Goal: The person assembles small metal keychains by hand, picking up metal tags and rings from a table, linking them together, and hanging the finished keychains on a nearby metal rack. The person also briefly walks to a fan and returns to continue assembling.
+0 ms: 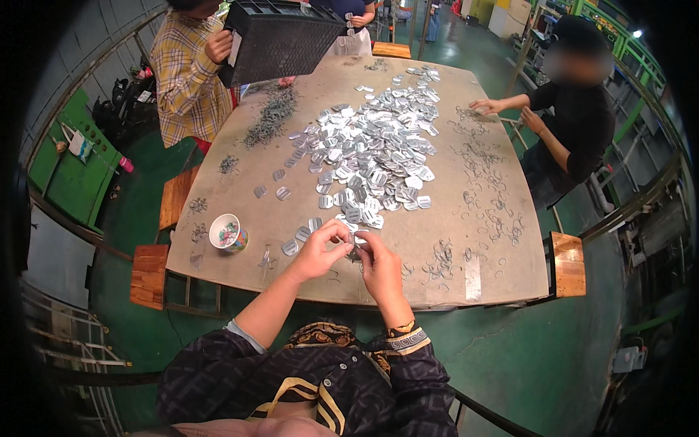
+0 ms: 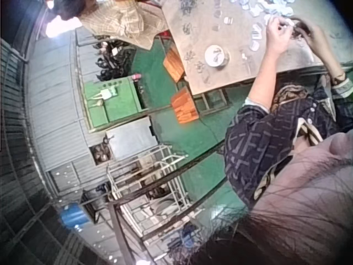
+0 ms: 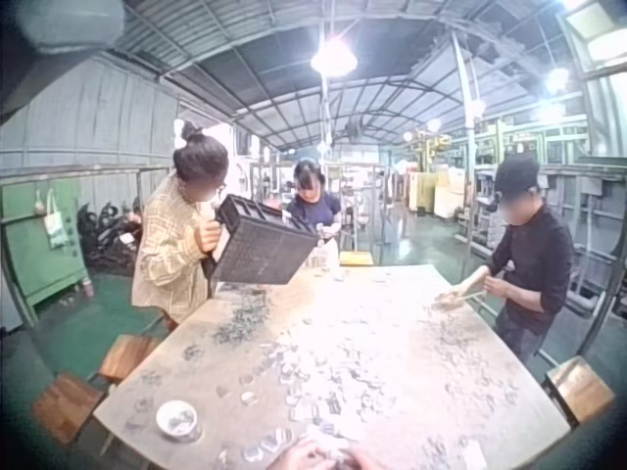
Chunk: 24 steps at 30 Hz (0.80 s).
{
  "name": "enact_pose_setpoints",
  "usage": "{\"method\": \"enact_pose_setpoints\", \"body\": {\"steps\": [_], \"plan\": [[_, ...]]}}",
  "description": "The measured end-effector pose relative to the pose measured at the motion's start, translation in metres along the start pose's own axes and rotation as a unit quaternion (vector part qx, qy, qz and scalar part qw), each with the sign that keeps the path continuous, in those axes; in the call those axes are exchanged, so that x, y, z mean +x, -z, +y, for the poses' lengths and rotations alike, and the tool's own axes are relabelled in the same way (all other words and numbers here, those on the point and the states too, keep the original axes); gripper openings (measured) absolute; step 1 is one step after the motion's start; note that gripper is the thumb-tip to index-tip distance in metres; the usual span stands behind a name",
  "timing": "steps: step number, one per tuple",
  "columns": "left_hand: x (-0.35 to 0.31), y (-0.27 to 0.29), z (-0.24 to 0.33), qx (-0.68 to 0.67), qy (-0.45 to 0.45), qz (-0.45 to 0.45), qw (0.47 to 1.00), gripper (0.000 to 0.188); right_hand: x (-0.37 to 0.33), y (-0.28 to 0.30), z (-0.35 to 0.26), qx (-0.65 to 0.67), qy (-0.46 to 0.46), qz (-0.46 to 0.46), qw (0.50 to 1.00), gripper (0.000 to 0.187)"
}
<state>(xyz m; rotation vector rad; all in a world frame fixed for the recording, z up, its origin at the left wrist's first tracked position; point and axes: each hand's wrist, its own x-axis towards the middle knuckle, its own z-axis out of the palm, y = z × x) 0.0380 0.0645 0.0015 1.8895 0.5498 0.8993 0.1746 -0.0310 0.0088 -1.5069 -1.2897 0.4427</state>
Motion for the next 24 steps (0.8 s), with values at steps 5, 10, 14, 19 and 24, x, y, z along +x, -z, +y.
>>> {"method": "enact_pose_setpoints", "body": {"steps": [5,10,14,19,24], "plan": [[0.001,0.014,-0.004,-0.059,0.08,-0.054,0.994,0.009,0.008,-0.003,0.006,0.043,-0.006,-0.028,0.999,0.029],[0.001,0.03,0.02,-0.019,0.044,-0.024,0.999,0.007,0.028,-0.013,0.071,-0.006,-0.044,0.04,0.998,0.021],[-0.004,0.042,0.036,0.012,0.023,0.002,1.0,0.007,0.033,-0.038,0.105,-0.225,-0.043,-0.021,0.973,0.025],[-0.015,0.051,0.042,0.025,0.024,0.016,0.999,0.008,0.036,-0.063,0.108,-0.261,-0.073,-0.021,0.962,0.039],[-0.031,0.049,0.039,0.019,0.02,0.014,1.0,0.008,0.054,-0.041,0.109,-0.21,-0.136,-0.097,0.963,0.025]]}}
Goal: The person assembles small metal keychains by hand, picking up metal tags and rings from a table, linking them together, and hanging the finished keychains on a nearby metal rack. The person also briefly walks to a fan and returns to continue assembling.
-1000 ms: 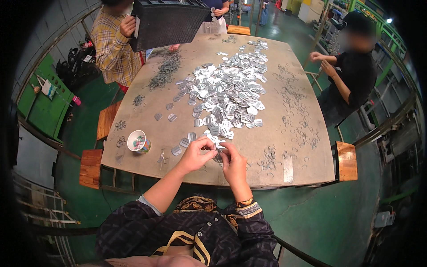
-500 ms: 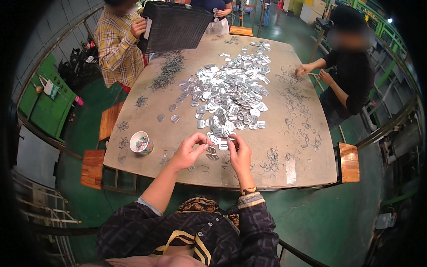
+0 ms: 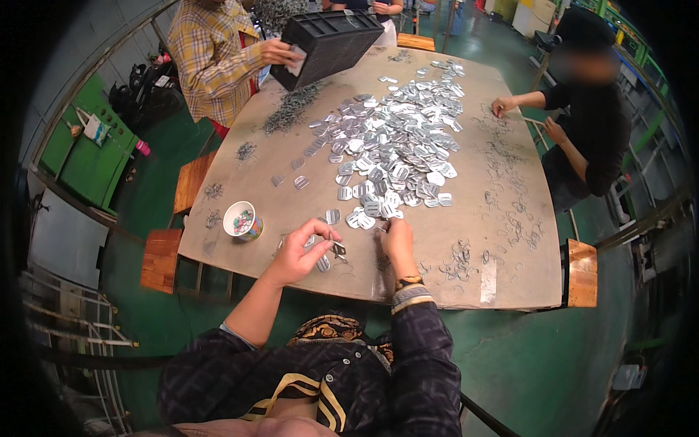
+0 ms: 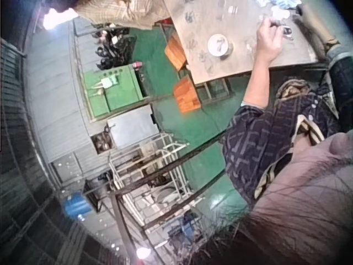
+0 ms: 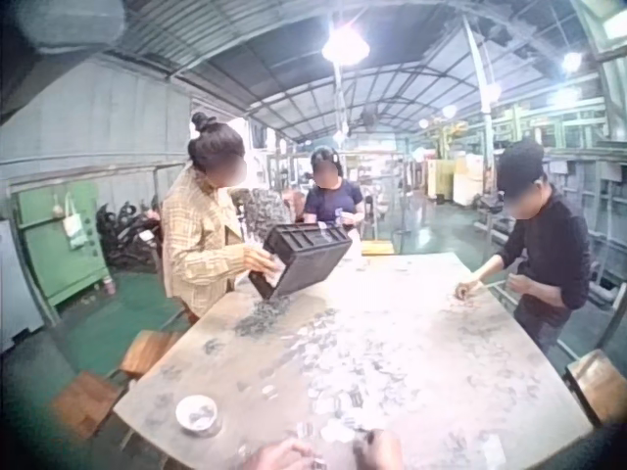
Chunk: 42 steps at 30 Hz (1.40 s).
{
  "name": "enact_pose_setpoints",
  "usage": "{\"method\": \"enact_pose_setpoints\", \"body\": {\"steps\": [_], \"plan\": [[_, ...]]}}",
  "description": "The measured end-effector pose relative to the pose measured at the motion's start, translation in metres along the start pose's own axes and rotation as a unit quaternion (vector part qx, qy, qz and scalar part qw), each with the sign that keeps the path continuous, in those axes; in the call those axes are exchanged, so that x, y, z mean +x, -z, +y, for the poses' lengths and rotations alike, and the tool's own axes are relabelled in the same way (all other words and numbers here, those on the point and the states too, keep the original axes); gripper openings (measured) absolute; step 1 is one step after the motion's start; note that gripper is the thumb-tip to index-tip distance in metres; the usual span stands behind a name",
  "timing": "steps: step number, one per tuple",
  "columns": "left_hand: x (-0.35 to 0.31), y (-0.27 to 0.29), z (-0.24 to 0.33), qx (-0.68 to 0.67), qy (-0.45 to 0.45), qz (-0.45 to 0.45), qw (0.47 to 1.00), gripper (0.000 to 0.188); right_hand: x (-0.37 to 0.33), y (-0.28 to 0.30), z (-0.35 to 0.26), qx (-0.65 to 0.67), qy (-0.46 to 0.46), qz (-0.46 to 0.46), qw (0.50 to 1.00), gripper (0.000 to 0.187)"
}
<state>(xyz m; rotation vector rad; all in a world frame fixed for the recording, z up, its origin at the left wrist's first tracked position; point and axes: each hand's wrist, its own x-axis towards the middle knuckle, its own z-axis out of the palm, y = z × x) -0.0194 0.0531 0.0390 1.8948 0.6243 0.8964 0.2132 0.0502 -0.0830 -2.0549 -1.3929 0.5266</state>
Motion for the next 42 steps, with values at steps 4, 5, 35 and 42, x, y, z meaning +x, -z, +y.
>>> {"method": "enact_pose_setpoints", "body": {"steps": [4,5,35,42], "plan": [[-0.015,-0.015,-0.003,-0.01,0.023,-0.012,1.0,0.007,-0.034,0.029,-0.022,0.326,-0.042,0.011,0.944,0.019],[-0.019,-0.021,-0.002,-0.014,0.037,-0.021,0.999,0.006,-0.057,0.045,-0.042,0.399,-0.051,0.011,0.915,0.017],[-0.058,-0.01,-0.101,0.35,-0.022,-0.084,0.933,0.024,-0.226,0.086,-0.025,0.296,0.034,0.191,0.935,0.01],[-0.034,-0.051,-0.079,0.351,-0.013,-0.103,0.931,0.013,-0.254,0.073,-0.014,0.321,-0.03,0.178,0.93,0.011]]}}
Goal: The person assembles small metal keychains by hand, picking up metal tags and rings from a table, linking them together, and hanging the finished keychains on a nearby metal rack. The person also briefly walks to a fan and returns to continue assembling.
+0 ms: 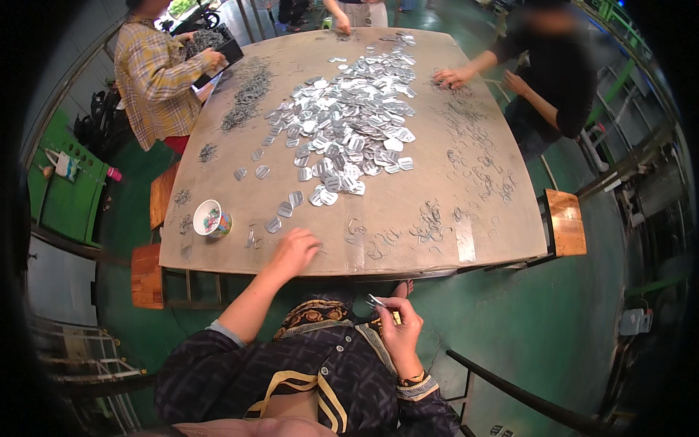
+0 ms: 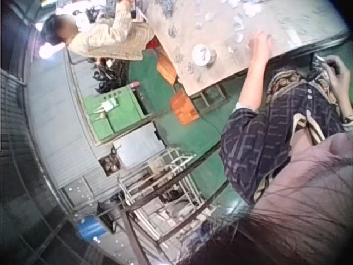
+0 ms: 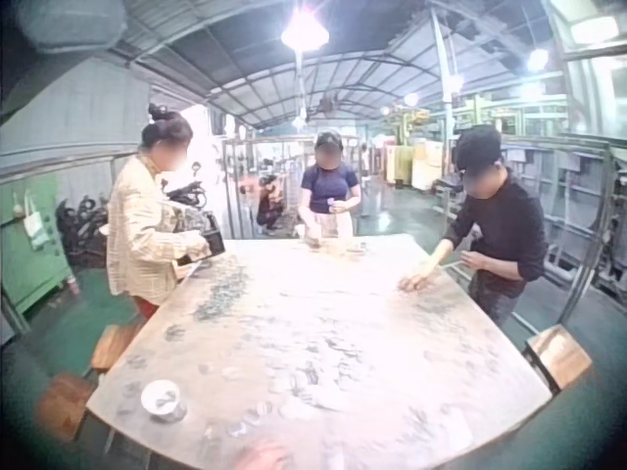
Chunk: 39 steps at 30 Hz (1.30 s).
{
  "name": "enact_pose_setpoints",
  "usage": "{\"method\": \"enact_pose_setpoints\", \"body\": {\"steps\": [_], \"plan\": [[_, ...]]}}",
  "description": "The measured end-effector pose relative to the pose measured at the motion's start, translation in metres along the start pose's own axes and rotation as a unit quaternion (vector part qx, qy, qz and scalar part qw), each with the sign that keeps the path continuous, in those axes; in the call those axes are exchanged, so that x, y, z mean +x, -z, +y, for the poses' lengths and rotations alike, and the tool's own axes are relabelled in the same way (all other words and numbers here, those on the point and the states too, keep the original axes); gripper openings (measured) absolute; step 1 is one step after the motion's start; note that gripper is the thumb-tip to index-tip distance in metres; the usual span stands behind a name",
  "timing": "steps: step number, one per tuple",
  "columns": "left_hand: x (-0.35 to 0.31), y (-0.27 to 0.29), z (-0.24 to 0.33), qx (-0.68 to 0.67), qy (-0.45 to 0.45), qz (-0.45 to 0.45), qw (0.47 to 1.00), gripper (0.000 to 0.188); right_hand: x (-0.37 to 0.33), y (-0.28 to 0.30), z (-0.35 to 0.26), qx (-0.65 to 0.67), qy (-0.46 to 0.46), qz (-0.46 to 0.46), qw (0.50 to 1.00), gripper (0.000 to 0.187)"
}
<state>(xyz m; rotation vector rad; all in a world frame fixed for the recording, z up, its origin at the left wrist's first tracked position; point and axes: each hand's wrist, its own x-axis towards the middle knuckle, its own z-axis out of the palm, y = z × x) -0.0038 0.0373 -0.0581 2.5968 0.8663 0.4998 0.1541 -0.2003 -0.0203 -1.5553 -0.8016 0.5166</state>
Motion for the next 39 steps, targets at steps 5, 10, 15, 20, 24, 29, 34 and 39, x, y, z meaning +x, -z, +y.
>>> {"method": "enact_pose_setpoints", "body": {"steps": [5,10,15,20,24,29,34,39], "plan": [[0.048,-0.057,0.049,-0.081,-0.128,0.01,0.988,0.011,-0.011,-0.005,0.003,0.01,0.005,0.026,1.0,0.008],[0.096,-0.095,0.076,-0.09,-0.179,0.003,0.98,0.009,-0.017,-0.003,0.007,0.023,-0.008,0.047,0.999,0.008],[0.128,-0.127,0.091,-0.075,-0.209,0.007,0.975,0.007,-0.02,0.003,0.016,0.042,-0.032,0.065,0.996,0.01],[0.145,-0.148,0.103,-0.025,-0.188,0.026,0.981,0.004,-0.016,0.01,0.013,0.032,-0.021,0.085,0.996,0.01],[0.152,-0.149,0.123,0.12,-0.201,-0.017,0.972,0.011,-0.013,0.016,0.013,0.012,-0.026,0.1,0.995,0.009],[0.164,-0.147,0.151,0.172,-0.156,-0.107,0.967,0.013,-0.008,0.016,0.018,0.002,-0.01,0.09,0.996,0.008],[0.171,-0.15,0.156,0.173,-0.159,-0.12,0.965,0.014,-0.006,0.015,0.009,-0.002,-0.011,0.088,0.996,0.01],[0.165,-0.129,0.123,0.071,-0.072,-0.107,0.989,0.015,-0.01,0.013,0.012,-0.004,-0.007,0.091,0.996,0.01]]}}
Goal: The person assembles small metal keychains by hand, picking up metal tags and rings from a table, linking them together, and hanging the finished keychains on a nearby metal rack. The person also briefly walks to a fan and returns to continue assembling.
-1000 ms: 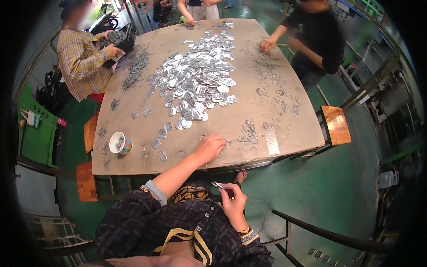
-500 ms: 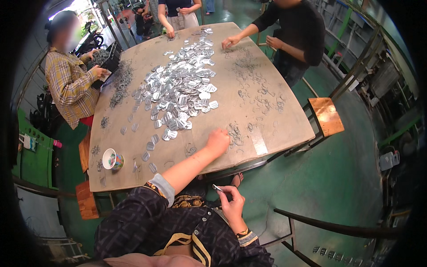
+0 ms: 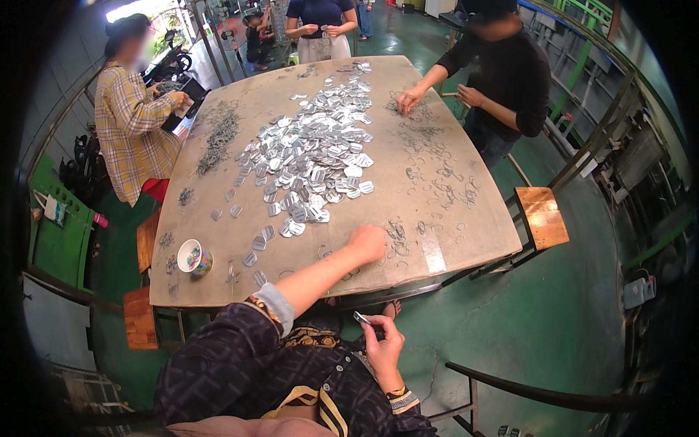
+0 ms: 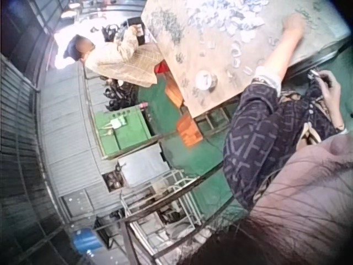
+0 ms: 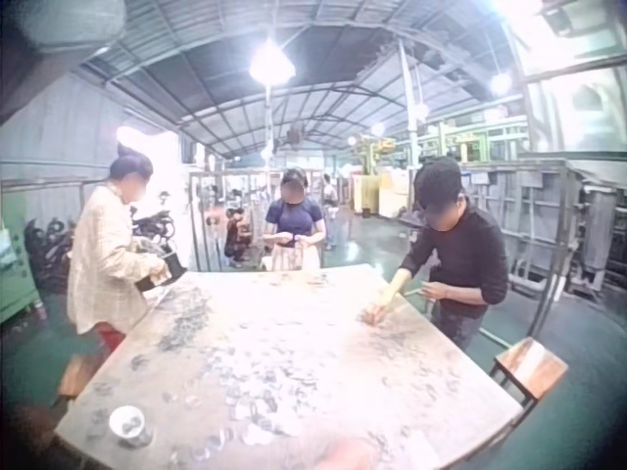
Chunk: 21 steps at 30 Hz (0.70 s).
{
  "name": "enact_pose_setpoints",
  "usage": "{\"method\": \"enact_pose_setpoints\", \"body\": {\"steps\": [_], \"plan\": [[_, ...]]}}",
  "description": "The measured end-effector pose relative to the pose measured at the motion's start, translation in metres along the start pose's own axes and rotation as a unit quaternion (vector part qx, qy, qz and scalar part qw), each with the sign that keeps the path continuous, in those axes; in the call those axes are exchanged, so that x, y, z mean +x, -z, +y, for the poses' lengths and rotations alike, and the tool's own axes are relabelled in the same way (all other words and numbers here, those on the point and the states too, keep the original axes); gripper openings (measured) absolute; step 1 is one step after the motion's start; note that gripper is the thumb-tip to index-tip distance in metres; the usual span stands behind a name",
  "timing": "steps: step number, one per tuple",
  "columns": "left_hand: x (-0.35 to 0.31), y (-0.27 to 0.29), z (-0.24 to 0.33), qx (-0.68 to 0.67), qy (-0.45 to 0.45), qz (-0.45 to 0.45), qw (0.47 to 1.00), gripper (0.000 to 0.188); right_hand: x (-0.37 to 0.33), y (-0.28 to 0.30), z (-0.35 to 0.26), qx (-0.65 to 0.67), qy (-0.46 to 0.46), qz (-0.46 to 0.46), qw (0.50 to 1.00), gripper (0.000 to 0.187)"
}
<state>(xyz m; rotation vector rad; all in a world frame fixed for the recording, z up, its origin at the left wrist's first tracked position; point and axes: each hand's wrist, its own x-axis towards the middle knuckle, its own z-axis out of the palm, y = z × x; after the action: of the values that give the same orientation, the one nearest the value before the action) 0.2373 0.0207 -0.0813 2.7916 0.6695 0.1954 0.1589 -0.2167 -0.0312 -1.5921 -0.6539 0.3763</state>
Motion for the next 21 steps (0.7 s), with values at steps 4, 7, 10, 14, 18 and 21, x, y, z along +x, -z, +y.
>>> {"method": "enact_pose_setpoints", "body": {"steps": [4,7,10,14,18,21], "plan": [[-0.034,0.025,-0.04,-0.22,0.104,0.008,0.97,0.014,-0.002,-0.004,0.009,0.014,0.001,0.022,1.0,0.008],[-0.07,0.051,-0.054,-0.434,0.14,-0.028,0.89,0.011,-0.001,-0.007,0.018,-0.016,0.004,0.022,1.0,0.008],[-0.121,0.072,-0.046,-0.521,0.093,-0.042,0.847,0.012,0.006,-0.012,0.017,-0.041,0.006,0.013,0.999,0.009],[-0.171,0.103,-0.017,-0.483,-0.066,0.022,0.873,0.011,0.012,-0.023,0.014,-0.018,0.01,0.002,1.0,0.01],[-0.189,0.1,-0.015,-0.422,-0.09,0.08,0.899,0.011,0.012,-0.033,0.008,-0.017,0.008,-0.02,1.0,0.011],[-0.193,0.093,-0.018,-0.404,-0.084,0.093,0.906,0.013,0.01,-0.039,0.006,-0.021,0.005,-0.044,0.999,0.011]]}}
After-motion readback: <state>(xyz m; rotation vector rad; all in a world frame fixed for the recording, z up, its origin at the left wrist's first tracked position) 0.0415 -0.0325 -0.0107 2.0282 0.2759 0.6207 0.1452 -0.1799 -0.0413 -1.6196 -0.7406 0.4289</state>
